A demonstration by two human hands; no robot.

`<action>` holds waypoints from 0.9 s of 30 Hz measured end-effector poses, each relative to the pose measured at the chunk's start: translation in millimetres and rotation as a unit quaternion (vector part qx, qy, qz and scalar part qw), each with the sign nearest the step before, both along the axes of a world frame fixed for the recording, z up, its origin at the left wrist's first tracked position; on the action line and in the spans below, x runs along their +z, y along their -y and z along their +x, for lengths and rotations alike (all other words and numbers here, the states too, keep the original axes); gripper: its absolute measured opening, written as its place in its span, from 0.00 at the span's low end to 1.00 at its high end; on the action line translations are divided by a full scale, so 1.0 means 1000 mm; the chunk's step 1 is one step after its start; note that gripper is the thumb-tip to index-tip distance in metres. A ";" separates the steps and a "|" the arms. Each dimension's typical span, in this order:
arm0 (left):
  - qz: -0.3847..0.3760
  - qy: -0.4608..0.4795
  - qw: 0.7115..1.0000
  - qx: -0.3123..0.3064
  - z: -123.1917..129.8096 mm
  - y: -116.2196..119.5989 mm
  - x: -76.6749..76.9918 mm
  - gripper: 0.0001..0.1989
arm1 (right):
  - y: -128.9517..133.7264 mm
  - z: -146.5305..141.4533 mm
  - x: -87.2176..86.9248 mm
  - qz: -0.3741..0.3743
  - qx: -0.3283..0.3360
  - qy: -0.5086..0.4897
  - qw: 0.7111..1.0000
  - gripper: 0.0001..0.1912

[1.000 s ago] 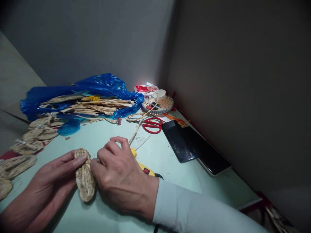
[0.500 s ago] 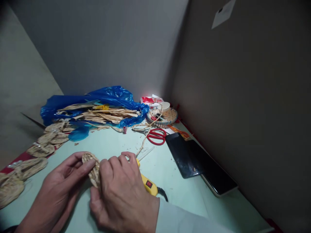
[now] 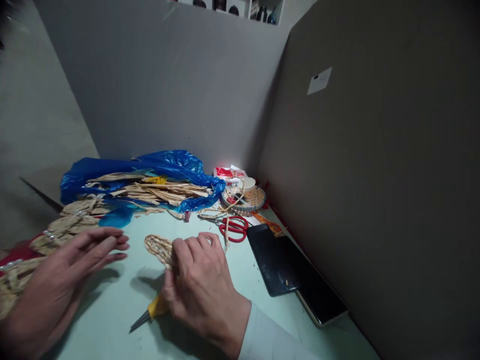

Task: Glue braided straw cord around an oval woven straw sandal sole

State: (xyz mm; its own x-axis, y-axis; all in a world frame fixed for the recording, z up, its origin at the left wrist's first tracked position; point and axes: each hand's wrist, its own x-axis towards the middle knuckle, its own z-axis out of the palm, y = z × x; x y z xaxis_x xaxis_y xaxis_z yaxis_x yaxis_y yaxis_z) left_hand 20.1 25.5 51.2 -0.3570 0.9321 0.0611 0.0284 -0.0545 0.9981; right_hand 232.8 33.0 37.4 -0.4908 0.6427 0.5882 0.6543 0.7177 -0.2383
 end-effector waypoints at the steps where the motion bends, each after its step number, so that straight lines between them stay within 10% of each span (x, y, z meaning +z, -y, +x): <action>1: 0.034 -0.063 0.997 0.003 -0.005 -0.002 0.002 0.16 | -0.001 0.001 0.001 -0.010 0.010 -0.004 1.000 0.11; 11: 0.171 -0.337 0.884 -0.274 -0.004 0.006 -0.010 0.14 | 0.004 -0.002 -0.007 -0.102 0.115 -0.022 0.988 0.17; 27: 0.202 -0.359 0.870 -0.271 0.001 0.008 -0.009 0.09 | 0.004 -0.002 -0.011 -0.141 0.140 -0.031 0.980 0.16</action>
